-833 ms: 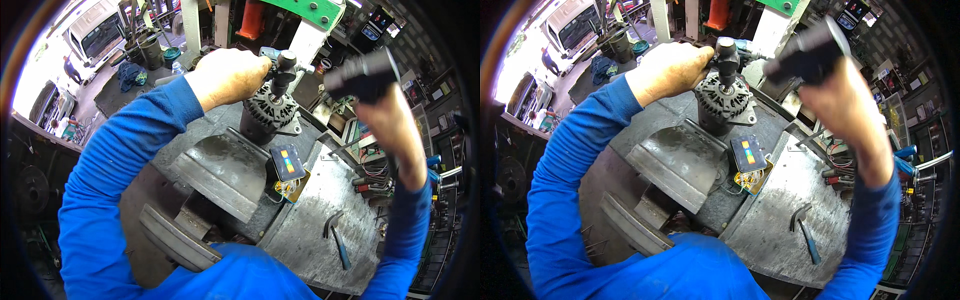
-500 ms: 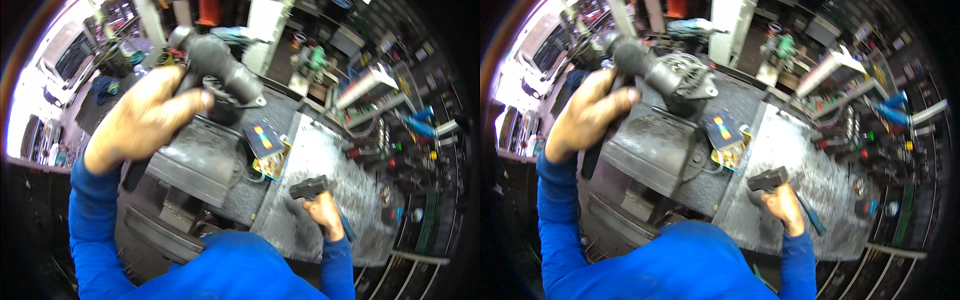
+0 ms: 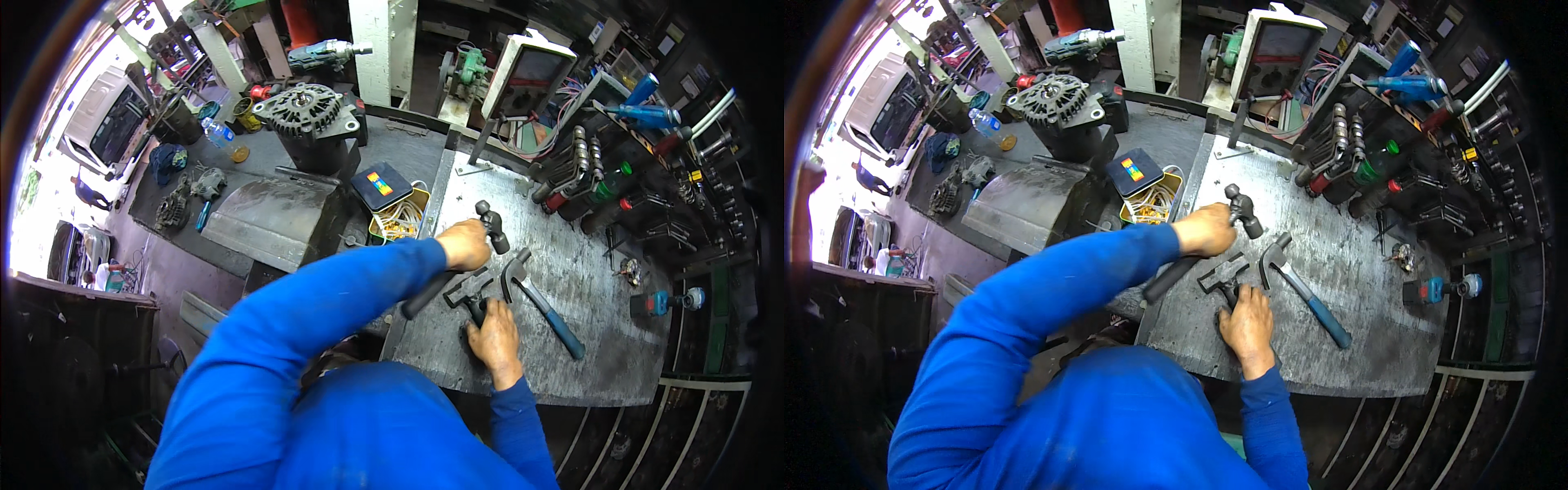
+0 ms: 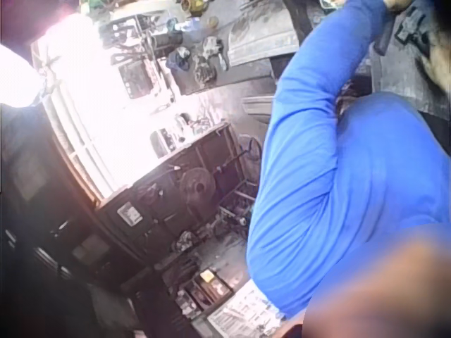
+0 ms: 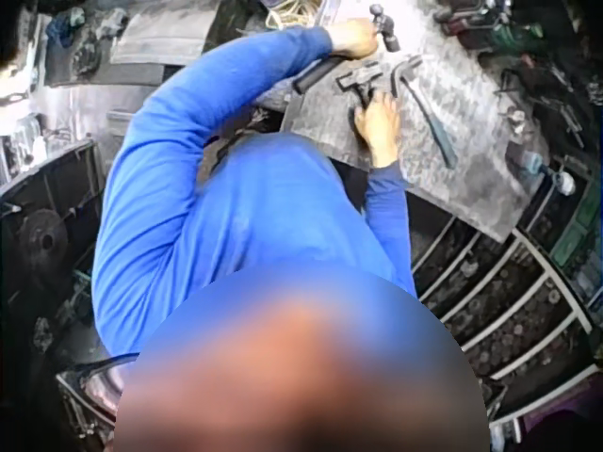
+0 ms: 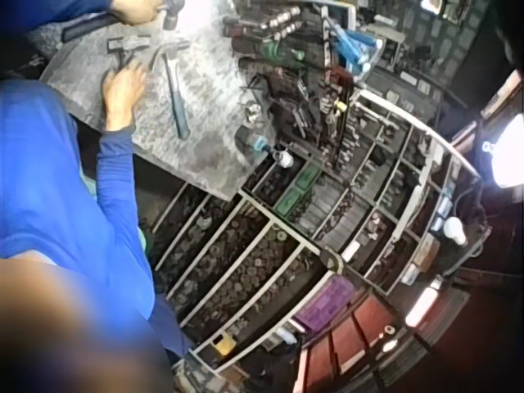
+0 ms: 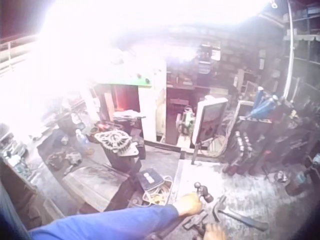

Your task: The person uses a hammer and a metal pipe to repeatedly strike the housing of an alternator, attempting to dislodge a component. They rotate the alternator and reposition the pipe multiple times while striking it. The person then places the alternator on the floor and uses a metal cylinder as an anvil to continue hammering the component.

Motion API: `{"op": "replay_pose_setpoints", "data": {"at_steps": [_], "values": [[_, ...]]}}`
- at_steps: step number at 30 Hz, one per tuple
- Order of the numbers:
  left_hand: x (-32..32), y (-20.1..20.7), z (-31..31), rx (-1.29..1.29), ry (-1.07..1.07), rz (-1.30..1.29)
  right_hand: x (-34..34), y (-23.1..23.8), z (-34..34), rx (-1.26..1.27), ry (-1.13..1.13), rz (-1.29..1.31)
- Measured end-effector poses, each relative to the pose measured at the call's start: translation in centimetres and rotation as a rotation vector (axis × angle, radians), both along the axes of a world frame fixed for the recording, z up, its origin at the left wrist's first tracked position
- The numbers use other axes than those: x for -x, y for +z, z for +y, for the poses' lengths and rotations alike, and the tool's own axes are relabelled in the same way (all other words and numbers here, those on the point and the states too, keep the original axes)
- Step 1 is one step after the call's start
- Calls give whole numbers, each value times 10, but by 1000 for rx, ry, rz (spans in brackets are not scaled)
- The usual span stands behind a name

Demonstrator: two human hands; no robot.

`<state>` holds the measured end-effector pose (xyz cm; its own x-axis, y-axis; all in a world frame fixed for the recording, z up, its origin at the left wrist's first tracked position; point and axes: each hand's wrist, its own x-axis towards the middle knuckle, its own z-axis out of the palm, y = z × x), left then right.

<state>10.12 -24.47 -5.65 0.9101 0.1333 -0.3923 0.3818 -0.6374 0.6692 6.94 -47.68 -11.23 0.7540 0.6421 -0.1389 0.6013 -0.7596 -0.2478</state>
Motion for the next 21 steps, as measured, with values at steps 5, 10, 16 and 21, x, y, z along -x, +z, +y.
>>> {"op": "replay_pose_setpoints", "data": {"at_steps": [5,10,16,21], "values": [[-42,-49,-20,-4,138,66,10,-21,-12,-211,-5,66],[-13,-24,-19,-465,-74,-105,1,-21,-18,-275,-35,153],[46,130,75,-416,-104,-610,-43,14,29,-495,0,51],[151,199,243,-529,253,-1020,-60,37,124,-567,238,-7]]}}
